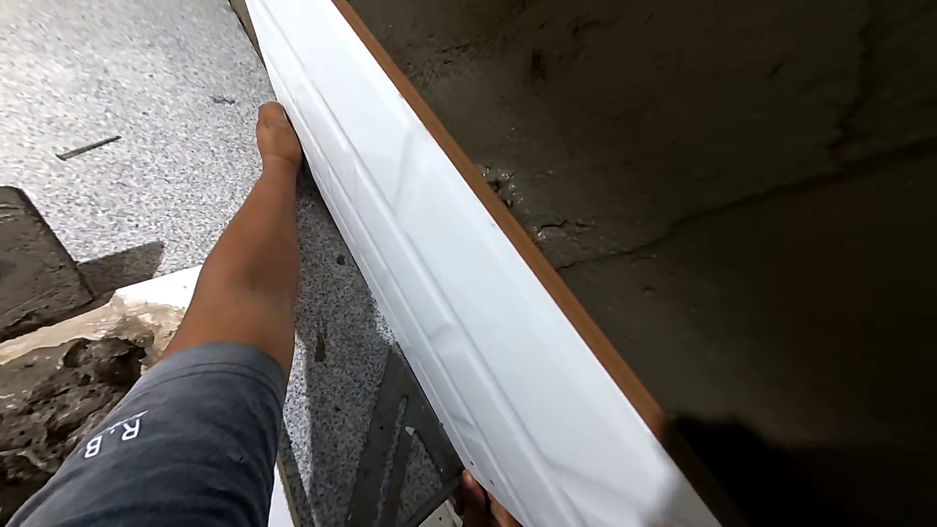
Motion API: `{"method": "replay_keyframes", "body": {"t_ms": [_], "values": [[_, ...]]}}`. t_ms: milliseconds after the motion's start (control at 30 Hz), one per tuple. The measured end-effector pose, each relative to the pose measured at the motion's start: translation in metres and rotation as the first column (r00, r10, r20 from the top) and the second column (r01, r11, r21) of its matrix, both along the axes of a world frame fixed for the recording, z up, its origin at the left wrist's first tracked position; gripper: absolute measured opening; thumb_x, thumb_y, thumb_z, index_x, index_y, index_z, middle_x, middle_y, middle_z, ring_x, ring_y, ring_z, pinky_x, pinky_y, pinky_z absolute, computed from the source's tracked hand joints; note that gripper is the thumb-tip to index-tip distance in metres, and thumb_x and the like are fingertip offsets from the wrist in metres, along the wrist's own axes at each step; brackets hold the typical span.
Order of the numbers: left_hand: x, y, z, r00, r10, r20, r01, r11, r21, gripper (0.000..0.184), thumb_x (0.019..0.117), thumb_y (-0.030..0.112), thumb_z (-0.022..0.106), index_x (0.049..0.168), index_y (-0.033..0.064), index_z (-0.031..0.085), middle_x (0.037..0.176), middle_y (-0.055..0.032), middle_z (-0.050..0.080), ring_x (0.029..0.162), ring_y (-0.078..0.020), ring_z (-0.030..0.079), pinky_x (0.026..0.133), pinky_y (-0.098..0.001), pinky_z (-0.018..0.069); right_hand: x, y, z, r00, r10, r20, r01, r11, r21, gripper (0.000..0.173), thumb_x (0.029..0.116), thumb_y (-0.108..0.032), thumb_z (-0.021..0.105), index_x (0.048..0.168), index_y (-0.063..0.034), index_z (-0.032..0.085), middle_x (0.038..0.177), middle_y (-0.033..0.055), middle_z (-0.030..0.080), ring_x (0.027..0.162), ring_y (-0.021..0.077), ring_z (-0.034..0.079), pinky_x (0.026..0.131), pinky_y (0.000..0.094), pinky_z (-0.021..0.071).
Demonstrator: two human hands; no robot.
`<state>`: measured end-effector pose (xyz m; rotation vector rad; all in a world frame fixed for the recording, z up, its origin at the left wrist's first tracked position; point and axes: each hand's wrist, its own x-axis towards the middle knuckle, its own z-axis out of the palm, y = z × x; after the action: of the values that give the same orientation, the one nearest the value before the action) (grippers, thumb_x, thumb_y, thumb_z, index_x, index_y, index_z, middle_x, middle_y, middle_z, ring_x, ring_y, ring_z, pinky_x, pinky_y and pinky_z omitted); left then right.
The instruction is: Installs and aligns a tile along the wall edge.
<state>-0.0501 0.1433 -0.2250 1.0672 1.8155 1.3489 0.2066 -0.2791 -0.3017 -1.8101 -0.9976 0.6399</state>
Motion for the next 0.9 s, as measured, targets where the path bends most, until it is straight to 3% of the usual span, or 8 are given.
{"method": "replay_keyframes", "body": {"t_ms": [167, 300, 400, 467, 567, 633, 800, 900], "values": [[-0.001, 0.001, 0.001, 1.0, 0.023, -0.016, -0.023, 1.0, -0.013, 0.049, 0.1119, 0.019, 0.017, 0.141, -0.0068, 0.048, 0.143, -0.0275, 0.052, 0.136, -0.0324, 0.049, 0.113, -0.0472, 0.0367, -0.003, 0.002, 0.009, 1.0, -0.019, 0.004, 0.02, 0.997, -0.072, 0.021, 0.0928, 0.001, 0.053, 0.073, -0.0001, 0.063, 0.059, -0.008, 0.062, 0.054, -0.0067, 0.058, 0.059, 0.012, 0.0509], [-0.002, 0.003, 0.001, 0.999, 0.032, -0.02, -0.032, 0.999, 0.004, 0.05, 0.1115, 0.017, 0.017, 0.138, -0.0099, 0.049, 0.142, -0.0287, 0.052, 0.136, -0.0327, 0.049, 0.114, -0.046, 0.0356, -0.009, 0.006, 0.026, 0.996, -0.04, 0.082, 0.051, 0.989, -0.138, 0.027, 0.0955, -0.01, 0.055, 0.076, 0.0071, 0.064, 0.064, 0.0004, 0.066, 0.06, -0.0001, 0.063, 0.064, 0.0175, 0.0545], [-0.001, 0.002, 0.003, 0.999, 0.032, -0.004, -0.032, 0.999, 0.019, 0.049, 0.1115, 0.018, 0.018, 0.139, -0.0084, 0.05, 0.143, -0.0272, 0.052, 0.137, -0.0317, 0.049, 0.115, -0.046, 0.0356, -0.016, 0.007, 0.036, 0.995, -0.032, 0.098, 0.043, 0.994, -0.105, 0.026, 0.0935, -0.007, 0.056, 0.077, 0.0106, 0.064, 0.065, 0.0034, 0.066, 0.06, -0.0009, 0.062, 0.064, 0.0162, 0.0533], [-0.003, -0.003, 0.003, 1.0, 0.014, 0.009, -0.015, 1.0, 0.026, 0.05, 0.1118, 0.019, 0.018, 0.142, -0.0077, 0.048, 0.146, -0.0269, 0.05, 0.139, -0.0315, 0.047, 0.116, -0.046, 0.0338, -0.031, 0.013, 0.058, 0.998, -0.039, 0.044, 0.043, 0.994, -0.096, 0.019, 0.0893, 0.005, 0.056, 0.078, 0.019, 0.06, 0.066, 0.0083, 0.061, 0.062, -0.0021, 0.054, 0.065, 0.0126, 0.0466], [-0.002, -0.003, 0.007, 0.999, 0.005, 0.045, -0.007, 0.999, 0.036, 0.051, 0.113, 0.022, 0.018, 0.146, -0.0061, 0.045, 0.148, -0.0258, 0.049, 0.141, -0.03, 0.046, 0.117, -0.0447, 0.0334, -0.02, 0.009, 0.041, 0.997, 0.002, 0.079, 0.0, 1.0, -0.028, 0.022, 0.093, -0.001, 0.057, 0.08, 0.0165, 0.063, 0.067, 0.0083, 0.067, 0.063, -0.001, 0.063, 0.066, 0.0142, 0.0533], [0.0, -0.001, 0.005, 0.999, 0.02, 0.04, -0.021, 0.999, 0.028, 0.051, 0.1132, 0.022, 0.018, 0.144, -0.0069, 0.046, 0.147, -0.026, 0.05, 0.139, -0.0301, 0.047, 0.116, -0.0446, 0.0341, -0.023, 0.015, 0.054, 0.996, -0.092, 0.0, 0.09, 0.977, -0.195, 0.017, 0.089, 0.002, 0.058, 0.079, 0.0146, 0.063, 0.066, 0.0056, 0.064, 0.062, 0.0007, 0.06, 0.067, 0.0159, 0.0517], [-0.002, 0.003, 0.004, 0.999, 0.04, -0.013, -0.04, 0.999, -0.021, 0.053, 0.113, 0.023, 0.015, 0.143, -0.0068, 0.046, 0.146, -0.0265, 0.05, 0.138, -0.0317, 0.048, 0.115, -0.0467, 0.0362, 0.01, -0.01, -0.005, 0.982, 0.133, 0.137, -0.15, 0.981, 0.12, 0.031, 0.1028, -0.012, 0.057, 0.089, 0.0138, 0.066, 0.076, 0.0055, 0.071, 0.07, 0.0018, 0.068, 0.071, 0.0171, 0.0571], [-0.003, 0.004, 0.003, 0.998, 0.055, -0.026, -0.056, 0.998, -0.04, 0.052, 0.1129, 0.022, 0.016, 0.143, -0.0069, 0.046, 0.147, -0.0265, 0.05, 0.139, -0.0319, 0.047, 0.115, -0.0465, 0.035, -0.004, 0.003, 0.029, 0.992, 0.056, 0.113, -0.038, 0.988, -0.151, 0.032, 0.0992, -0.013, 0.052, 0.088, 0.0135, 0.066, 0.073, 0.0078, 0.07, 0.069, 0.0052, 0.068, 0.073, 0.0211, 0.0577]]}}
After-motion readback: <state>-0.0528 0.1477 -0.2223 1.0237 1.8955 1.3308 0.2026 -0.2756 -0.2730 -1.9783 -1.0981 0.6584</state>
